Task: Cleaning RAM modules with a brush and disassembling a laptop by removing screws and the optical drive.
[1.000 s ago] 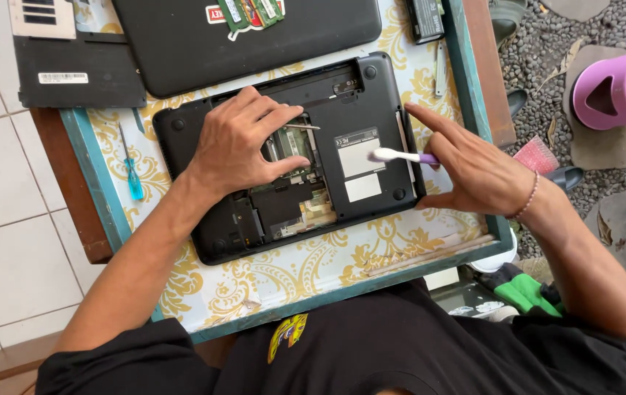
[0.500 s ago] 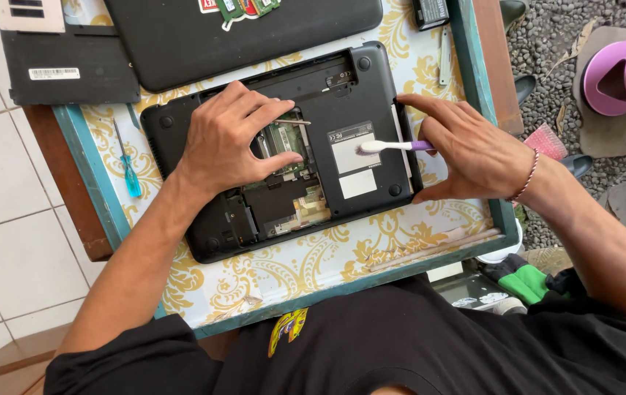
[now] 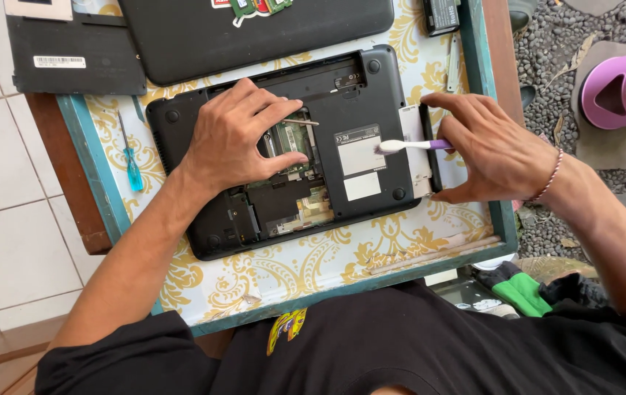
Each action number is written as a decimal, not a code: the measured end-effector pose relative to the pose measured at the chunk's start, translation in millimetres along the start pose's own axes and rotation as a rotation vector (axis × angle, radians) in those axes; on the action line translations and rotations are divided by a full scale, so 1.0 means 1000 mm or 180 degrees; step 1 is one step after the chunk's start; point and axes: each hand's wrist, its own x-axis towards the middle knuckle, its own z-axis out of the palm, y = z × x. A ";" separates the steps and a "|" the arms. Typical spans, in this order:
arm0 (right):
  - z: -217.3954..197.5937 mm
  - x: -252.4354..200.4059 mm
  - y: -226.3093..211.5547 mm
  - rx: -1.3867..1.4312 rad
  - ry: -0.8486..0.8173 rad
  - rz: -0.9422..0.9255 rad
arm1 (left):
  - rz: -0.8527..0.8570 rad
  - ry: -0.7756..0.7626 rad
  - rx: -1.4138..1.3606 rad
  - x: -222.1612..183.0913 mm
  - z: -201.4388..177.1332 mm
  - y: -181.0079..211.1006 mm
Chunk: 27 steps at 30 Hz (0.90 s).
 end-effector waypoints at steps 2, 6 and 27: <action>-0.003 -0.003 0.002 -0.0062 0.0020 0.0001 | -0.0026 -0.0004 -0.0014 -0.001 0.001 -0.001; -0.005 -0.010 0.003 -0.0191 0.0062 0.0038 | -0.0055 -0.0048 -0.0042 -0.001 0.001 0.000; 0.000 0.009 -0.024 -0.0380 0.0237 -0.0275 | 0.0097 0.0205 -0.0294 -0.008 -0.003 -0.009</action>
